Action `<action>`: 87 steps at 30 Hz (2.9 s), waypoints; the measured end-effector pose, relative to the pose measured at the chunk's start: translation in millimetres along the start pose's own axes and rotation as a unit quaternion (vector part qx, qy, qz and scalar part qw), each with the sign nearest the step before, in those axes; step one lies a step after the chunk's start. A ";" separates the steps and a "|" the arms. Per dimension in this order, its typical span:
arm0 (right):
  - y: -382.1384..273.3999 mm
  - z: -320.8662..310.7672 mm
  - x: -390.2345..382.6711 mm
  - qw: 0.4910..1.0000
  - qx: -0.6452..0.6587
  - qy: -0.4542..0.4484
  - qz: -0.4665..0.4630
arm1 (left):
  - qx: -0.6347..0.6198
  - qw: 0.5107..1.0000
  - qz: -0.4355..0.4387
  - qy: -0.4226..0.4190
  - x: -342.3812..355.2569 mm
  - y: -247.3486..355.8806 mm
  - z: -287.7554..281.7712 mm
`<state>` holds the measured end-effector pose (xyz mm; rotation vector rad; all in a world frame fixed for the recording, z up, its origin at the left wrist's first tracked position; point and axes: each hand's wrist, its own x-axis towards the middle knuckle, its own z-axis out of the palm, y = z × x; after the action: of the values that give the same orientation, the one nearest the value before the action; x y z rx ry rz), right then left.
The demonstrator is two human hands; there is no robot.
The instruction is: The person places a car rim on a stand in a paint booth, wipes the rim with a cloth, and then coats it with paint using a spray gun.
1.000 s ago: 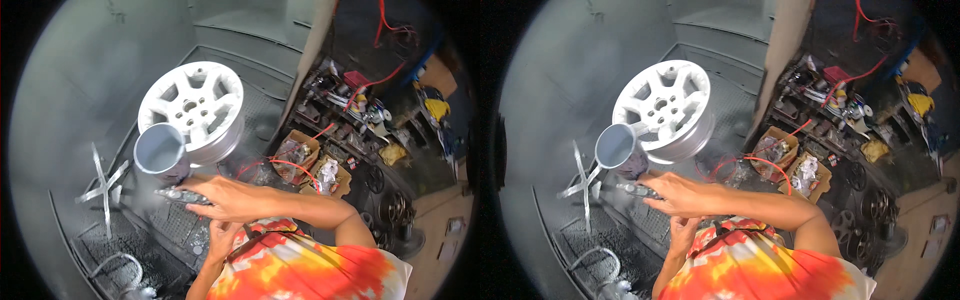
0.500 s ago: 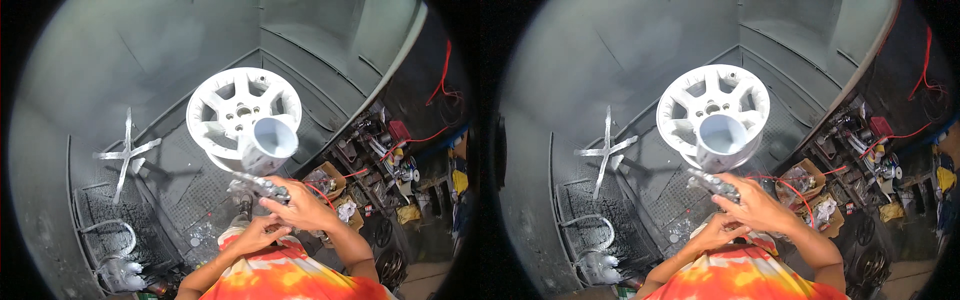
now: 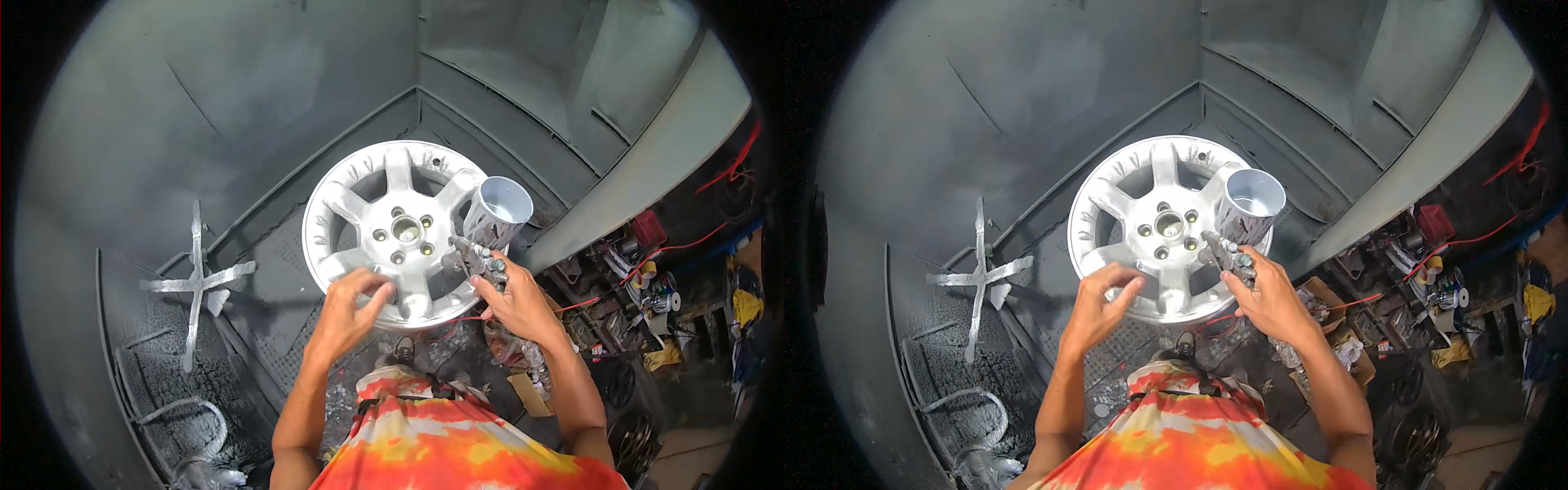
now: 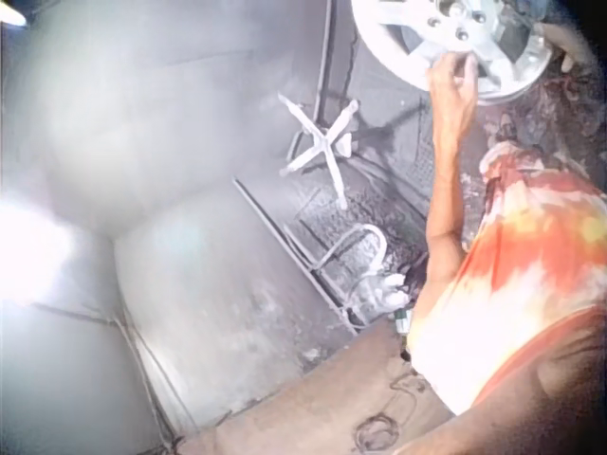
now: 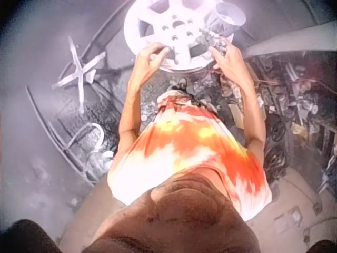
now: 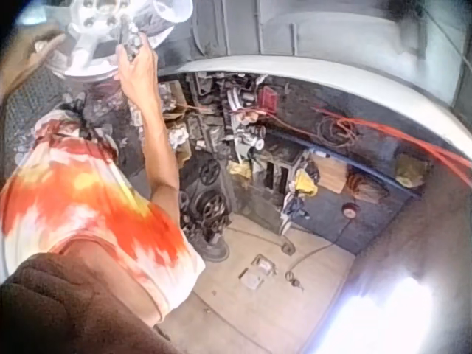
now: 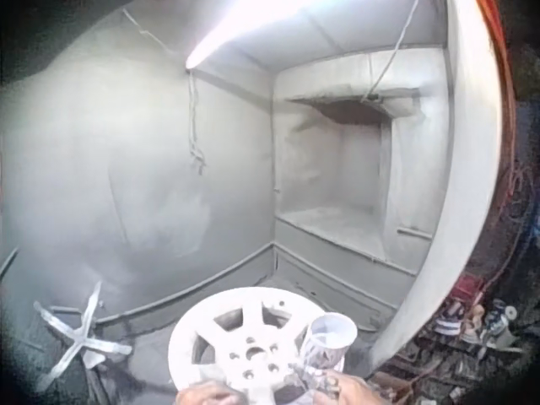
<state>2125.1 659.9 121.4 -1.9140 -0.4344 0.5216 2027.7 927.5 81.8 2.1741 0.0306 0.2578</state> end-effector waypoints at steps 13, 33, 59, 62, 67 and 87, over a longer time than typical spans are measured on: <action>14.5 5.2 67.1 0.998 -0.029 0.056 -0.023 | 0.125 0.980 0.058 -0.144 124.1 -77.7 18.7; 12.4 43.1 48.9 0.990 -0.025 0.081 -0.109 | 0.059 0.930 0.144 -0.332 182.0 -113.5 56.0; 24.2 38.9 31.3 0.984 -0.098 0.143 -0.046 | 0.176 0.949 0.039 -0.258 121.8 -79.5 -8.4; 27.2 47.1 22.2 0.986 -0.068 0.130 -0.073 | 0.176 0.947 0.066 -0.261 104.4 -71.0 -10.5; 20.5 63.3 2.6 0.989 -0.015 0.112 -0.095 | 0.178 0.949 0.125 -0.229 86.2 -78.3 -6.6; 44.9 63.4 -136.5 0.993 0.047 0.083 -0.069 | 0.302 0.941 0.073 -0.130 48.9 -54.7 -18.3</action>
<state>1979.0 620.3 79.4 -1.8061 -0.4221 0.2851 2075.9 979.7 56.1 2.8130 -0.2309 0.0373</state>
